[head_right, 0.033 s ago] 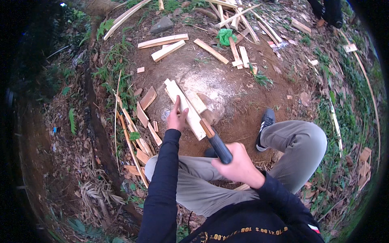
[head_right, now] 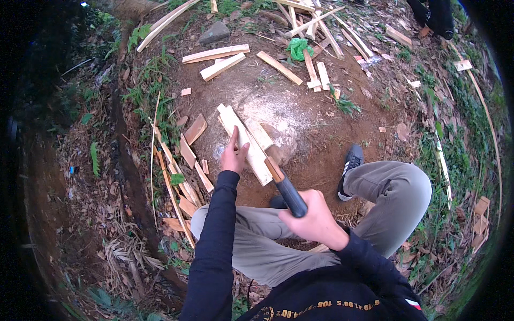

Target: The person uses a hand saw to cut a piece of light-colored wood placed on a tree stump. They hold the wood with their left hand and saw with their right hand, producing sawdust and smaller wood pieces.

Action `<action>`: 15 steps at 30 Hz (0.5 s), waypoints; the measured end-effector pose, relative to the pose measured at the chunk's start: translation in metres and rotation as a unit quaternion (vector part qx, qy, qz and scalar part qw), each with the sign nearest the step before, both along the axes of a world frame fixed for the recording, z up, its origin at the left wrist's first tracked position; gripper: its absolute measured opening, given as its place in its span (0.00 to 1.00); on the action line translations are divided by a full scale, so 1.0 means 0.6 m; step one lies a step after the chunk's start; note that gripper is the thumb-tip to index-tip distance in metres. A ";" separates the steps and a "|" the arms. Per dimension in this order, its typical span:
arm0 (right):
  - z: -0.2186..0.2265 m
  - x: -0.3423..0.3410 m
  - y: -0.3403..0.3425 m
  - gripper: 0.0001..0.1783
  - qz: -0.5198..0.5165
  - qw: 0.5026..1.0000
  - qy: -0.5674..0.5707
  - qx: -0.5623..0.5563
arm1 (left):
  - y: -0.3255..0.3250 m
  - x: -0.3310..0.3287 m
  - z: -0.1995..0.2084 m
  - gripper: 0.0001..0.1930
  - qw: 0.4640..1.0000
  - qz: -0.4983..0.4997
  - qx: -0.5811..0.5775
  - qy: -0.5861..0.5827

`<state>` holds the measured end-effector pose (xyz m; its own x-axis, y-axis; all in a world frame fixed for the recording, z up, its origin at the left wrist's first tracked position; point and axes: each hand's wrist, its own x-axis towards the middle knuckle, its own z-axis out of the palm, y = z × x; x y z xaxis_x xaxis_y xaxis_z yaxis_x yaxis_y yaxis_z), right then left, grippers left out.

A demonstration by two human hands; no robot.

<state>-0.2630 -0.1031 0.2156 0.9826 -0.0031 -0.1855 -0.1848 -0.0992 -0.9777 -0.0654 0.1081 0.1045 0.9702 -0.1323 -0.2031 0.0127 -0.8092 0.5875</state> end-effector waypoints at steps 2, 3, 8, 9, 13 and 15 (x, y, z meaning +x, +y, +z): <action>-0.021 0.039 0.024 0.12 -0.024 0.999 -0.018 -0.020 | 0.000 -0.002 -0.027 0.38 0.999 -0.019 -0.024 -0.012; -0.032 0.084 0.042 0.12 -0.040 0.998 -0.039 -0.021 | 0.005 -0.001 -0.036 0.38 0.999 -0.026 -0.033 -0.018; -0.036 0.089 0.045 0.14 -0.024 0.999 -0.005 -0.023 | 0.005 0.007 -0.040 0.38 0.998 -0.018 -0.053 -0.002; -0.023 0.041 0.032 0.15 -0.022 1.000 -0.005 -0.018 | -0.003 0.000 -0.035 0.39 0.999 -0.010 -0.042 0.012; -0.003 -0.012 0.028 0.13 -0.025 0.999 0.012 0.018 | 0.006 0.001 -0.035 0.39 0.998 -0.017 -0.032 -0.048; -0.034 0.072 0.056 0.13 -0.021 0.999 -0.002 -0.036 | 0.019 0.003 -0.039 0.39 0.999 -0.022 -0.034 -0.017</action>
<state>-0.2197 -0.0692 0.1953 0.9821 -0.0569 -0.1795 -0.1864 -0.1615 -0.9691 -0.0638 0.1193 0.0812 0.9695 -0.1866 -0.1587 -0.0427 -0.7667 0.6405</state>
